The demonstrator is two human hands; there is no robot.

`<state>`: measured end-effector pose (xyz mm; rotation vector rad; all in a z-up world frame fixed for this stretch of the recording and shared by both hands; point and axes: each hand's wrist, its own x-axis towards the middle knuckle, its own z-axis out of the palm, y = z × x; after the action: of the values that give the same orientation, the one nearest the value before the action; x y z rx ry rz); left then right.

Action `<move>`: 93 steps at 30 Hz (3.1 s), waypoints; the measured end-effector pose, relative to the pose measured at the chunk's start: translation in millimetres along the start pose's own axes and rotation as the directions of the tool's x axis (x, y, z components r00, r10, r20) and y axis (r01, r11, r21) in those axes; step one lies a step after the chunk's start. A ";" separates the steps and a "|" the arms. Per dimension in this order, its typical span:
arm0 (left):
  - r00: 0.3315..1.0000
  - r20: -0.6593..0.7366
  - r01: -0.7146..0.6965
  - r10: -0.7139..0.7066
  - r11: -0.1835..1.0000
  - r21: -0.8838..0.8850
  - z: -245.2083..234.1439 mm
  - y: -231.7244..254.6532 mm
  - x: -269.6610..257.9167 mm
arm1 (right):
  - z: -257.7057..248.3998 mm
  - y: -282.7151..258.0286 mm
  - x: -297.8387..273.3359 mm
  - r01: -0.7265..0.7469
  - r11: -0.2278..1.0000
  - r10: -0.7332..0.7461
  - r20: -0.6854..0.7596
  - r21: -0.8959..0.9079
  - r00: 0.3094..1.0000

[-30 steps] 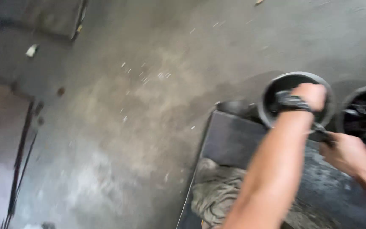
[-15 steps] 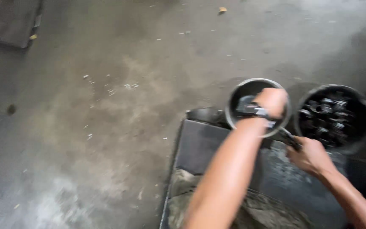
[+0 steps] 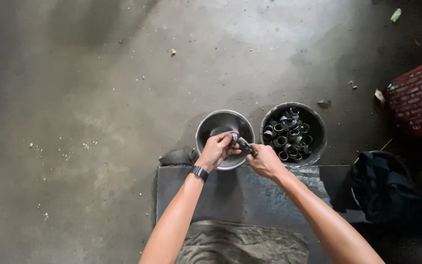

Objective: The person cleans small, dark metal parts using a cloth and a small brush. They pick up the parts from a metal bowl, wipe them with the cloth, and scrub them with the brush over a second bowl. The person repeats this process for several parts.

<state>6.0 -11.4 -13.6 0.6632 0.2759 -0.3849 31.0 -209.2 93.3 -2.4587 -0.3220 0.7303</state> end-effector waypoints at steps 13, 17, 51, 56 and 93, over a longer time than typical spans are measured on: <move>1.000 0.018 0.010 -0.006 0.979 -0.202 8.2 -7.9 -11.3 | -20.7 -28.0 -6.1 -0.016 1.000 0.018 0.109 -0.016 0.994; 0.997 0.062 0.062 -0.048 0.963 -0.261 7.8 -8.1 -12.2 | -19.5 -26.7 -10.6 0.061 0.993 -0.059 0.017 -0.098 0.998; 0.998 0.036 0.057 -0.052 0.986 -0.158 -2.4 -11.0 -5.0 | -19.8 -35.1 -20.7 -0.061 0.929 0.082 0.043 -0.366 0.996; 0.998 0.055 0.037 -0.028 0.984 -0.173 5.6 0.2 -9.5 | -16.7 -21.3 -16.0 0.178 0.958 -0.198 -0.069 -0.225 0.978; 0.994 0.054 0.101 -0.096 0.990 -0.101 1.9 -2.6 -4.2 | -13.8 -19.6 -23.0 -0.016 0.956 -0.006 -0.074 -0.294 0.997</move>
<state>1.4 -13.4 -12.0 0.5393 0.2803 -0.4774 18.5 -207.6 124.0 -2.7605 -0.4230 0.6282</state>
